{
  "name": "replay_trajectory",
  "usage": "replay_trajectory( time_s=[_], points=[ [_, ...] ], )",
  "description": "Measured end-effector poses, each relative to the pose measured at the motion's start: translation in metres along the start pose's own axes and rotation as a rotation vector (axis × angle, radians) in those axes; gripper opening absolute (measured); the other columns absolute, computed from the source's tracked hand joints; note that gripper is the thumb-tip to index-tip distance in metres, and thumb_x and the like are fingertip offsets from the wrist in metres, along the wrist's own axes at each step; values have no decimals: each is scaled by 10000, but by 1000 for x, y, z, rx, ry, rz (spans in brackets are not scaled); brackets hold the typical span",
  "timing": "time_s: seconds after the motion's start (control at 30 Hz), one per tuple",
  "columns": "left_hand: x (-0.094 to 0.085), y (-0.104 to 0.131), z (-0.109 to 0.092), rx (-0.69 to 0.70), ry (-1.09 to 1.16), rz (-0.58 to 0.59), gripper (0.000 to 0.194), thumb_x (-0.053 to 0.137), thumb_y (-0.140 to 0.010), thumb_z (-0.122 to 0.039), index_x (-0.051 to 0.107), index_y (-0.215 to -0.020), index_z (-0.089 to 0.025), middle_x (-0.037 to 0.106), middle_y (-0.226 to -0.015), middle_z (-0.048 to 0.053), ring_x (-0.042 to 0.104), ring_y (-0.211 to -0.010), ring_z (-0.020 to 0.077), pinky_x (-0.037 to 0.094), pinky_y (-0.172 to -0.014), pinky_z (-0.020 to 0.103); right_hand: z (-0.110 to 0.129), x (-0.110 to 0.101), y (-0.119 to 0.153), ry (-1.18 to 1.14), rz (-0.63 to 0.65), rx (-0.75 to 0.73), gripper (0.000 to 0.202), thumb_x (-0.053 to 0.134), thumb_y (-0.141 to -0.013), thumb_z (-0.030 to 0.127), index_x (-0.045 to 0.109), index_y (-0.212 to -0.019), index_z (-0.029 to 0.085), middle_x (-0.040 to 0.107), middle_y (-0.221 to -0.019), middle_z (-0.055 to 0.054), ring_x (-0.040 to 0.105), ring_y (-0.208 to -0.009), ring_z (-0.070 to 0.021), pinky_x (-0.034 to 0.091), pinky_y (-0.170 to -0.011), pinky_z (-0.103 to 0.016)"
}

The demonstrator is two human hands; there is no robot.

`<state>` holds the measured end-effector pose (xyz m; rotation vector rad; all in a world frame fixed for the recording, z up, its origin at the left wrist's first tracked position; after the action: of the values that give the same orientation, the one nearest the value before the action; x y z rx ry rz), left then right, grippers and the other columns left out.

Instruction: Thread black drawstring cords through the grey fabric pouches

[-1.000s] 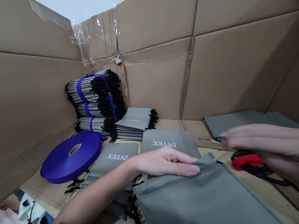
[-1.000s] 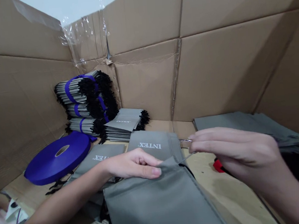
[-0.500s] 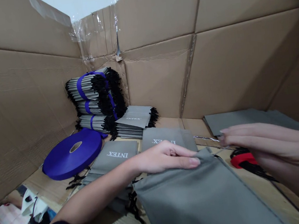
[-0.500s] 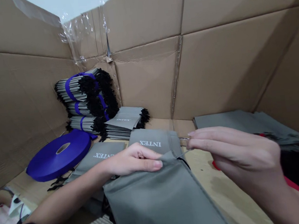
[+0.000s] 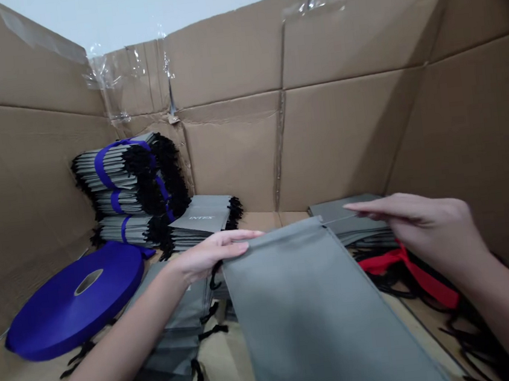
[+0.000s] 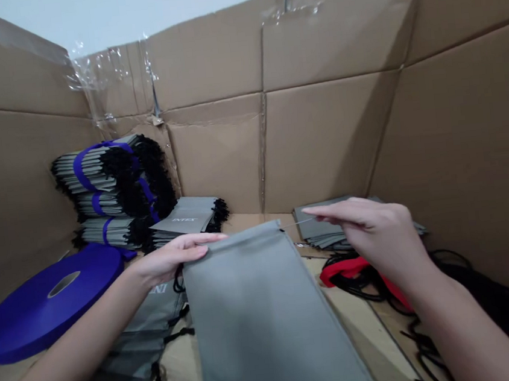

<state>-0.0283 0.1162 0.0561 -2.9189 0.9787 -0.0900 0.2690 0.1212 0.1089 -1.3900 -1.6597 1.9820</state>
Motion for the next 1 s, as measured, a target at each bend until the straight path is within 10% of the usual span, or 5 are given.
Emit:
replay_trajectory(
  time_s=[0.67, 1.0],
  points=[
    [-9, -8, 18, -249, 259, -179, 211, 792, -570, -157, 737, -769, -116, 728, -733, 42, 628, -598, 89, 465, -580, 158, 0, -7, 1, -392, -61, 63, 287, 522, -715, 53, 731, -679, 246, 719, -684, 2, 660, -663, -159, 536, -631, -274],
    [7, -4, 12, -224, 312, -42, 286, 753, -653, -164, 714, -921, -72, 730, -796, 76, 660, -629, 96, 506, -628, 152, 12, -3, 4, -420, -107, 68, 310, 524, -686, 28, 714, -689, 274, 699, -694, 24, 655, -677, -176, 527, -641, -300]
  ],
)
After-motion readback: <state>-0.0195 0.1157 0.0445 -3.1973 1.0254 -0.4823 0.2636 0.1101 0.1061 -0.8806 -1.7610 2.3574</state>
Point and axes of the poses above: each hand's wrist, its own y-axis away from the middle knuckle, its own x-axis out of the palm, z = x × y, the point moved 3 cm from there along -y, towards the middle knuckle
